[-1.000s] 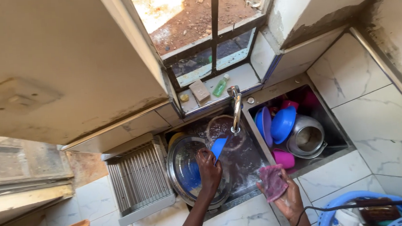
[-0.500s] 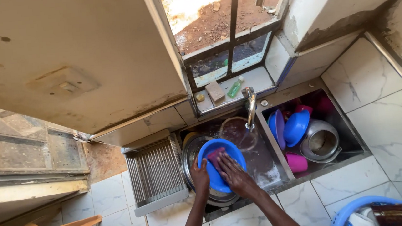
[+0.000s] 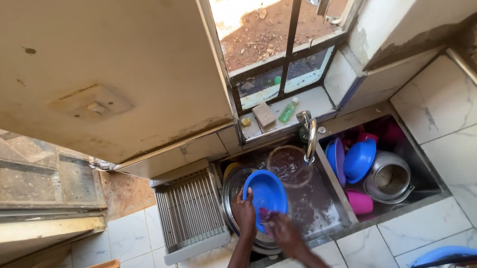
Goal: The person washes a green plastic bowl, a red grater, a purple bowl, and a blue bowl in a kitchen sink using a pink sponge and running water. The person scrubs each item thoroughly and rinses them under the tap.
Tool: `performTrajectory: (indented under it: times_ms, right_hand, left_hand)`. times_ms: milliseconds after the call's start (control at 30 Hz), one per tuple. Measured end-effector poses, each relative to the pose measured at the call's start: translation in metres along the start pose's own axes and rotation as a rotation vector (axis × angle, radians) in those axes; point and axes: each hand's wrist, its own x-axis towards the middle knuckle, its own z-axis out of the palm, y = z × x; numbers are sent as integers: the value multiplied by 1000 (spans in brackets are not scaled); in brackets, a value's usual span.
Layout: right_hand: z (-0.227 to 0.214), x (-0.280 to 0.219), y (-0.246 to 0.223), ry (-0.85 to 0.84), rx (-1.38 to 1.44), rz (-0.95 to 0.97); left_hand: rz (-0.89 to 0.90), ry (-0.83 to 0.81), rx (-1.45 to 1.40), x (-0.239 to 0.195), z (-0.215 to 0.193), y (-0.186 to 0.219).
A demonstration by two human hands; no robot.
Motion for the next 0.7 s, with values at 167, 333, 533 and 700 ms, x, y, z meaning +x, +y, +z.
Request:
performTrajectory:
  times_ms: [167,333,533,700]
  right_hand:
    - [-3,-11,-45,-209,-171,37]
    - [-36,5,35,-212,-668,-283]
    - [18,-9,-3,384,-581,-211]
    - [-50,-9,63,64,-832,-644]
  left_hand:
    - [137,-103,11,35,8,-4]
    - [-91,-167,79,30,19,-3]
    - [101,123,42,13,44,-23]
    - [-62,-349,323,17,10,40]
